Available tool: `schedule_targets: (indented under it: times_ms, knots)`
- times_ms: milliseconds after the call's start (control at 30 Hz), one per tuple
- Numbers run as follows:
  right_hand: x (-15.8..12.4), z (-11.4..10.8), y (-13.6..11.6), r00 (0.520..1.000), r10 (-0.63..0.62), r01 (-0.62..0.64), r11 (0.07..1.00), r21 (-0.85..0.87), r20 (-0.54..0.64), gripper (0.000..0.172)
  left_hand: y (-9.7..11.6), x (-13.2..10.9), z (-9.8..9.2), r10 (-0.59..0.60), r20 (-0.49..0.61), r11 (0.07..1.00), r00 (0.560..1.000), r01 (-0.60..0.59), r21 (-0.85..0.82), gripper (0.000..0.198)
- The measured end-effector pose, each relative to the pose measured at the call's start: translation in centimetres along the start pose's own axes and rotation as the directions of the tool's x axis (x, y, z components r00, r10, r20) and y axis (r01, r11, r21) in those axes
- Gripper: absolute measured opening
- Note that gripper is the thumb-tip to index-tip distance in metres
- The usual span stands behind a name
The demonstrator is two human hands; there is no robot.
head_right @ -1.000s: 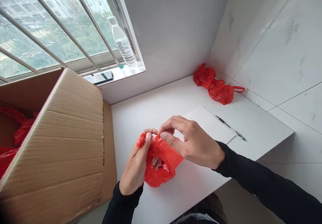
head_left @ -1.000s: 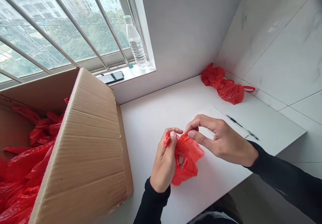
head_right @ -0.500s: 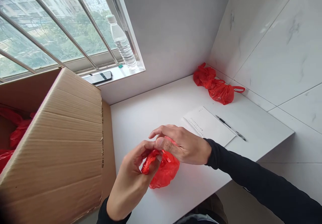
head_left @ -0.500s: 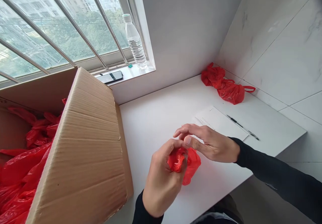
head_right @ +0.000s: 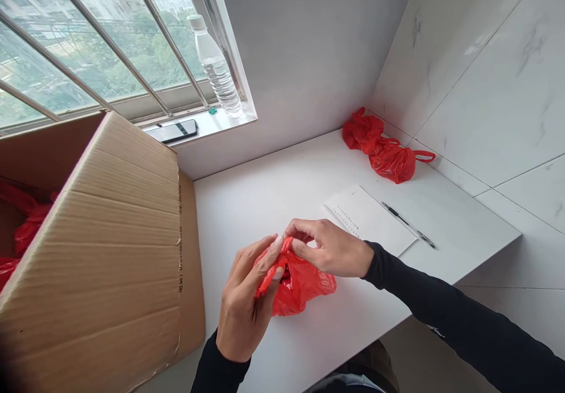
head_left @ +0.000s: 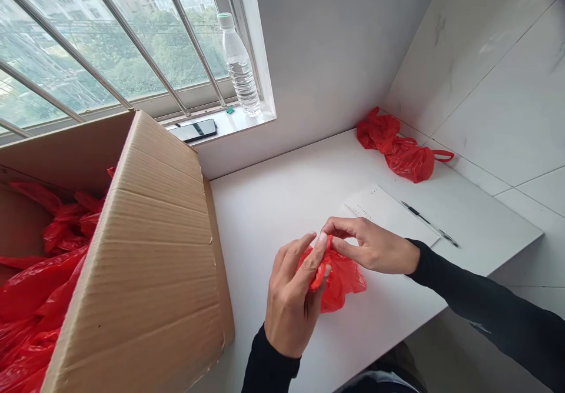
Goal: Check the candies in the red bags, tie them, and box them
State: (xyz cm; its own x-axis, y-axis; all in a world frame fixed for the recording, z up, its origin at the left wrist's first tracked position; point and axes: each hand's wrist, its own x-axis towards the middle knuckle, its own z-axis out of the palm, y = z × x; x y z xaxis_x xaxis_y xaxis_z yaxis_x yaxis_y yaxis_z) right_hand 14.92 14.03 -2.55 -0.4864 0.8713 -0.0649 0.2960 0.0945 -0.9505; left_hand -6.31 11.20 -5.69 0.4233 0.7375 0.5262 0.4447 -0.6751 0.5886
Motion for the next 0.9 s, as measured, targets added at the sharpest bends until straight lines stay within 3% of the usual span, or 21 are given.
schedule_targets:
  times_ms: [67, 167, 300, 433, 533, 600, 700, 767, 900]
  knots:
    - [-0.2, 0.0, -0.2, 0.995, 0.012, -0.022, 0.995, -0.101, -0.097, 0.013, 0.0, -0.7, 0.1, -0.045, 0.000, 0.999, 0.999, 0.045, 0.000, 0.060]
    - [-1.2, -0.4, 0.7, 0.979, 0.045, -0.090, 0.971, -0.222, -0.200, 0.011, 0.1, -2.9, 0.3, -0.175, -0.097, 0.983, 0.980, 0.169, -0.069, 0.055]
    - [-3.3, -1.7, 4.3, 0.955, 0.168, -0.227, 0.945, -0.236, -0.246, 0.018, -0.3, -7.1, 0.2, -0.397, -0.198, 0.917, 0.896, 0.378, -0.126, 0.041]
    - [-4.6, -1.7, 6.9, 0.915, 0.231, -0.255, 0.966, -0.031, -0.330, 0.023, -0.2, -8.4, 0.6, -0.590, -0.187, 0.799, 0.785, 0.535, -0.275, 0.034]
    - [-4.2, -0.2, 6.5, 0.897, 0.287, -0.210, 0.945, 0.249, -0.335, 0.023, 0.5, -7.0, 1.1, -0.622, -0.074, 0.687, 0.780, 0.497, -0.530, 0.037]
    - [-3.4, 1.0, 5.6, 0.885, 0.348, -0.169, 0.858, 0.485, -0.308, 0.022, 1.0, -5.8, 1.3, -0.618, -0.002, 0.603, 0.786, 0.472, -0.643, 0.042]
    - [-2.3, 2.2, 4.8, 0.888, 0.395, -0.081, 0.641, 0.763, -0.237, 0.022, 1.1, -4.6, 1.8, -0.643, 0.006, 0.588, 0.766, 0.498, -0.637, 0.049]
    - [-1.7, 2.4, 5.0, 0.881, 0.426, -0.061, 0.537, 0.841, -0.208, 0.021, 0.7, -4.7, 2.1, -0.672, -0.026, 0.606, 0.741, 0.529, -0.595, 0.049]
    - [-1.5, 2.3, 6.1, 0.842, 0.485, -0.061, 0.520, 0.852, -0.236, 0.020, -0.3, -5.5, 2.2, -0.698, -0.069, 0.638, 0.713, 0.575, -0.512, 0.045]
